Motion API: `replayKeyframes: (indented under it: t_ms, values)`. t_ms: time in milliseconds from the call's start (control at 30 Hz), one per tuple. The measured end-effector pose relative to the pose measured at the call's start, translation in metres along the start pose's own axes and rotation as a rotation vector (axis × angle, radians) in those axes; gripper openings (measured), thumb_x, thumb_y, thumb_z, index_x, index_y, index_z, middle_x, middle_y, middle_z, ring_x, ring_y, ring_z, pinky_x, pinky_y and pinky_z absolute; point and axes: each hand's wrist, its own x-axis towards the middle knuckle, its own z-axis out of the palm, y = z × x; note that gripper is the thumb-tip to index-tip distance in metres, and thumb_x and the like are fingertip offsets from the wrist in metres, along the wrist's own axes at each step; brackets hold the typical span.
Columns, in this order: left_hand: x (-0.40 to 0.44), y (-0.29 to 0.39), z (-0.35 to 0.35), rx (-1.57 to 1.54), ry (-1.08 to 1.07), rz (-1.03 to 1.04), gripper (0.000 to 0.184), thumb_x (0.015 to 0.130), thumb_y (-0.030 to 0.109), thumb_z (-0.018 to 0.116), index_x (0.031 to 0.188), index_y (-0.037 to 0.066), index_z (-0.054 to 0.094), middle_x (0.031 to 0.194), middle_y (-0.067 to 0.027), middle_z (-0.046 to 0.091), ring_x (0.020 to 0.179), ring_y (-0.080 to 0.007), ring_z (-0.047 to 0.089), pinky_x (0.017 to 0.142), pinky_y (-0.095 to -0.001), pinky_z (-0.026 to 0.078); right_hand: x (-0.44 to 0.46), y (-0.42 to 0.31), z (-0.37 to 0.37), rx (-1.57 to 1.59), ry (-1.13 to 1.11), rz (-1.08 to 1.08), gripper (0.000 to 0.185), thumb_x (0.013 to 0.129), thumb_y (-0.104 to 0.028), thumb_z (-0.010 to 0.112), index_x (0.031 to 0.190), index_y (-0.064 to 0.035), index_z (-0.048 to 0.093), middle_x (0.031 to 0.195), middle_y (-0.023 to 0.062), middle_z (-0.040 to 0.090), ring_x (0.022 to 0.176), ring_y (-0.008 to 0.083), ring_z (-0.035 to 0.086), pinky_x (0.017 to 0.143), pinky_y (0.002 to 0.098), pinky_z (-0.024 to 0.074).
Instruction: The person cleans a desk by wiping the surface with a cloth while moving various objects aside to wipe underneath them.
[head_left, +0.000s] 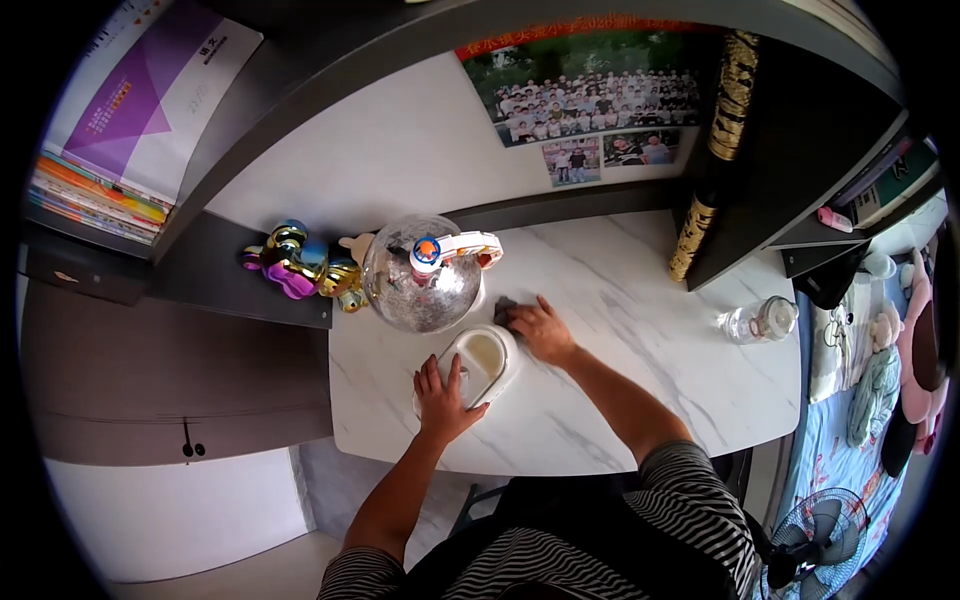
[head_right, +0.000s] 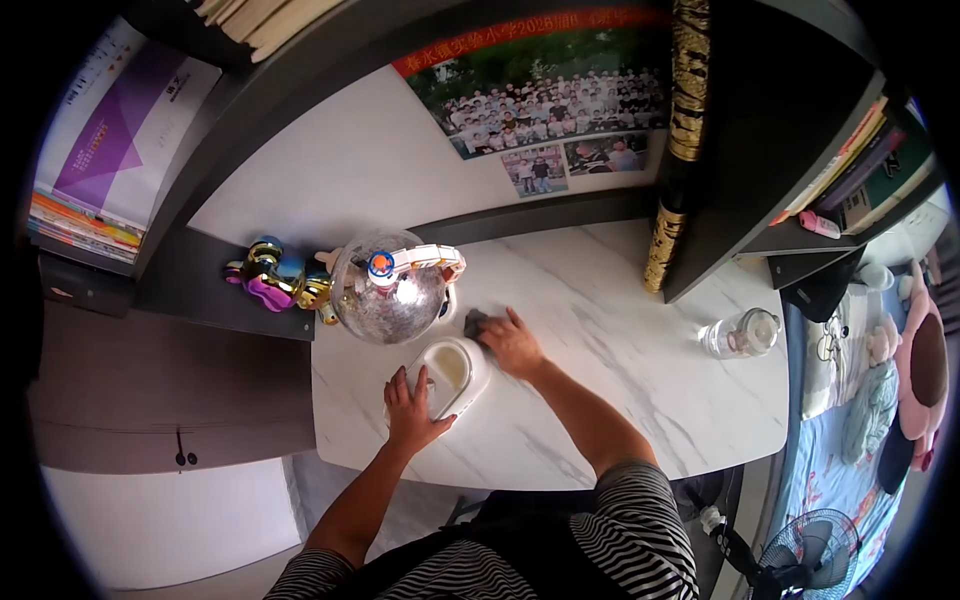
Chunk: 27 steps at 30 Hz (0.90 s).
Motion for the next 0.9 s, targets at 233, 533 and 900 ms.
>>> replayKeyframes:
  t_ms: [233,533,900]
  values:
    - [-0.003,-0.005,0.006,-0.054,0.014,0.005,0.109,0.060,0.052,0.080,0.147,0.010,0.032,0.140,-0.0321,0.027,0.126,-0.0478,0.033,0.102,-0.0662,0.028,-0.033,0.048,-0.028,-0.191,0.333,0.162,0.031,0.083,-0.008,0.054,0.112,-0.0100,0.064,0.128,0.0145,0.053,0.121,0.0362,0.047,0.111,0.0551,0.0293]
    - [0.001,-0.002,0.001,-0.044,-0.021,-0.015,0.109,0.060,0.051,0.082,0.148,0.011,0.031,0.139,-0.0332,0.028,0.124,-0.0485,0.034,0.101,-0.0665,0.030,0.035,0.149,-0.071,-0.583,0.609,0.811,0.045,0.081,-0.004,0.048,0.124,-0.0035,0.055,0.128,0.0162,0.052,0.118,0.0366,0.047,0.112,0.0515,0.0286]
    - [0.002,-0.001,-0.002,-0.017,-0.037,-0.009,0.113,0.059,0.053,0.082,0.148,0.009,0.029,0.137,-0.0350,0.031,0.125,-0.0492,0.035,0.101,-0.0644,0.030,0.106,0.060,0.029,-0.215,0.294,0.371,0.042,0.085,-0.014,0.043,0.123,-0.0033,0.059,0.129,0.0167,0.054,0.122,0.0376,0.045,0.112,0.0487,0.0287]
